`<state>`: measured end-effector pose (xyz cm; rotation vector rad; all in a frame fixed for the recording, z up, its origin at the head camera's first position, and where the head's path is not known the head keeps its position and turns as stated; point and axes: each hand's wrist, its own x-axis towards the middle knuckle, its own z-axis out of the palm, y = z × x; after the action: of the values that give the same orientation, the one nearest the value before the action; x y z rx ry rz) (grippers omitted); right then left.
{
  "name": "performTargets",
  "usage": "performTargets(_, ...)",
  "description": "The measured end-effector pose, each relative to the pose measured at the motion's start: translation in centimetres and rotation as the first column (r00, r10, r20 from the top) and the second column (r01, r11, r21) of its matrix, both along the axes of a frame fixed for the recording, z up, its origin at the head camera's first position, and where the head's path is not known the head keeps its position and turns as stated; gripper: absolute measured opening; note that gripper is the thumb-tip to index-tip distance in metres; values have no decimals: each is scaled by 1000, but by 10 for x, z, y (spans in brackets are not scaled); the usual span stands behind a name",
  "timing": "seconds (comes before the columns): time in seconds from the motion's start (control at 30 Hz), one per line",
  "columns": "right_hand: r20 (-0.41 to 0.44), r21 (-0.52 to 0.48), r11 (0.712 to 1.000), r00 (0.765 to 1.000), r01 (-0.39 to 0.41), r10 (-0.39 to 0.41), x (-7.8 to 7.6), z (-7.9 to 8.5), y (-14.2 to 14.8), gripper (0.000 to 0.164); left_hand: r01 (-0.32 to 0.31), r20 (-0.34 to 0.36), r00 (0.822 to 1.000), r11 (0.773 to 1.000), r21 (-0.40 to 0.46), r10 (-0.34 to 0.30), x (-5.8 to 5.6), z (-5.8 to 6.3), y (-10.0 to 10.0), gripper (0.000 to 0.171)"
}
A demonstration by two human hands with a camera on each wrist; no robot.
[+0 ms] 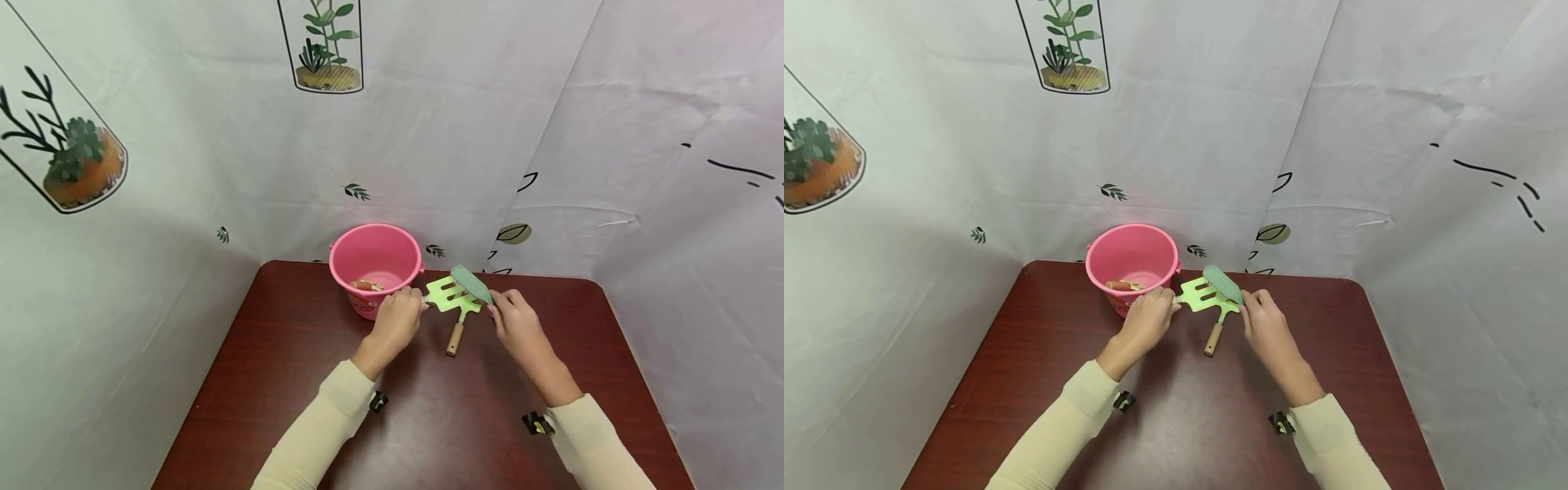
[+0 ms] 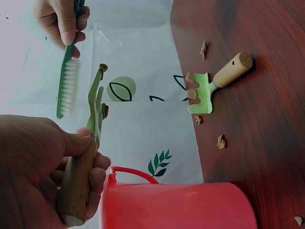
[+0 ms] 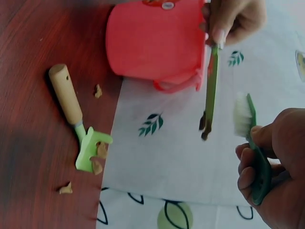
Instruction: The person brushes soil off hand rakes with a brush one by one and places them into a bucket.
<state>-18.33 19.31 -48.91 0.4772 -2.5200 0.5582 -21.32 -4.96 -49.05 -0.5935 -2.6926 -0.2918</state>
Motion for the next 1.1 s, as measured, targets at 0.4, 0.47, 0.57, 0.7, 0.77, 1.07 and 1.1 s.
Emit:
performTargets(0.4, 10, 92, 995, 999, -34, 34, 0, -4, -16, 26, 5, -28, 1000, 1000, -13, -6, 1, 0, 1, 25)
performTargets(0.47, 3, 94, 995, 1000, -20, 20, -2, -5, -16, 25, 6, -36, 999, 1000, -23, -6, 1, 0, 1, 25)
performTargets(0.57, -9, 94, 996, 1000, 3, -2, -5, -5, -13, 25, 1, -35, 999, 999, -36, -2, 2, 0, 1, 25)
performTargets(0.7, -5, 95, 995, 1000, 27, -27, -9, -6, -7, 25, 0, -43, 999, 999, -45, -2, 2, 0, 2, 23)
performTargets(0.77, 5, 102, 994, 999, 36, -37, -10, -7, -4, 24, 4, -47, 999, 999, -49, -6, 2, 0, 2, 22)
performTargets(1.07, 56, 96, 993, 996, 68, -73, -19, -9, 6, 21, 8, -47, 999, 998, -65, -11, 4, 2, 3, 21)
performTargets(1.1, 60, 92, 993, 995, 72, -77, -19, -9, 7, 20, 8, -50, 999, 998, -65, -11, 4, 1, 3, 21)
